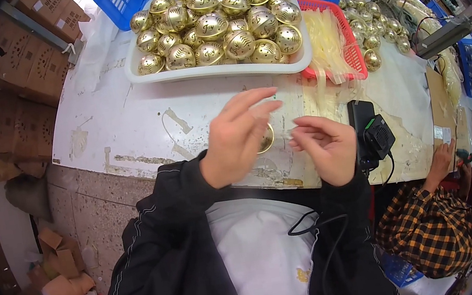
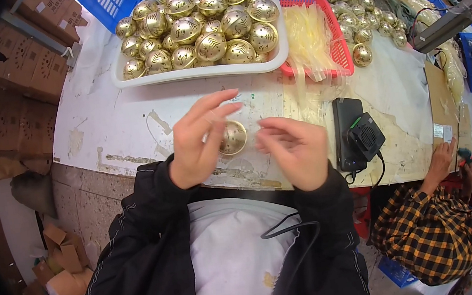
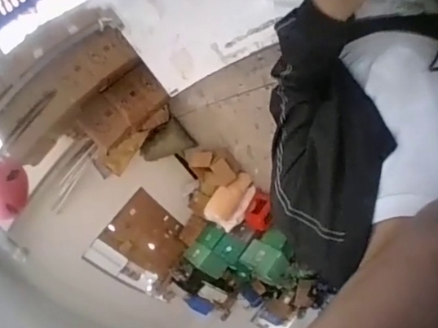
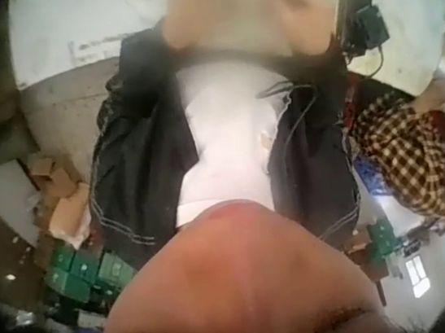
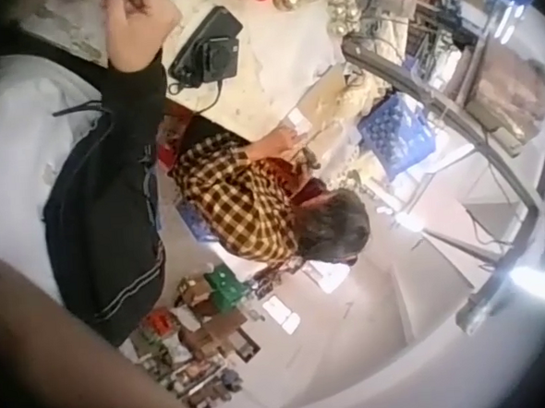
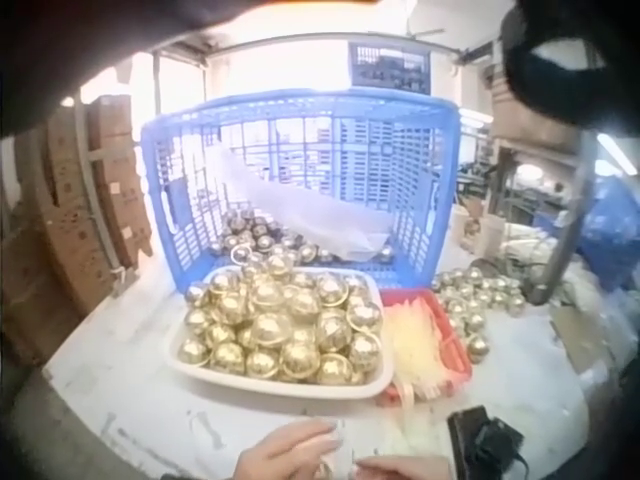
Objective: The worker attaches hangers and strings to gold-colored ornamental bells in a factory setting.
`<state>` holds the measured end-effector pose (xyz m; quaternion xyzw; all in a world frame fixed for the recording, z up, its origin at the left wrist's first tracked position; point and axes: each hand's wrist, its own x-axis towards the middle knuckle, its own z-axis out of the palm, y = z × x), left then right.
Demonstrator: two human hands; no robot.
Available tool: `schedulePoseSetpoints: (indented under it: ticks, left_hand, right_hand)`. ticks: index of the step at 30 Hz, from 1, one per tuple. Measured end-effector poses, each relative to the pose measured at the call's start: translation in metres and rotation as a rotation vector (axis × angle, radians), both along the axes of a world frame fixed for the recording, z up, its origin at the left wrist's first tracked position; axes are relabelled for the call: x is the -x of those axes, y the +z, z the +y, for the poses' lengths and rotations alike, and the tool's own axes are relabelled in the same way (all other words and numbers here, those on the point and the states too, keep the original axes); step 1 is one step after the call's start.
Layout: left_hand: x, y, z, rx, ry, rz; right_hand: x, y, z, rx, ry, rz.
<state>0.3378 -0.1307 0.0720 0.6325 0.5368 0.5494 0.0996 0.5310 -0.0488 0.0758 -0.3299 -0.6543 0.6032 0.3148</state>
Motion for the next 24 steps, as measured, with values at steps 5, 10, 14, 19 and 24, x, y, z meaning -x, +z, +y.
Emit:
schedulePoseSetpoints:
  ticks: [5,10,14,19,24]
  left_hand:
    - [-0.012,0.02,0.002,-0.097,-0.044,0.318]
    - [-0.001,0.015,-0.009,0.41,-0.534,-0.551]
    - [-0.006,0.004,-0.006,0.52,-0.574,-1.007]
    - [-0.006,0.015,-0.006,0.858,-0.446,-0.649]
    - [-0.006,-0.004,-0.006,0.79,-0.497,-0.691]
  right_hand:
    - [0.024,0.011,0.004,-0.351,0.284,-0.113]
    - [0.026,0.022,0.0,-0.202,0.278,0.099]
    - [0.016,0.024,0.008,-0.387,0.258,0.011]
    - [-0.004,0.012,0.011,-0.256,0.233,-0.003]
    - [-0.015,0.006,0.013,-0.376,0.214,-0.029]
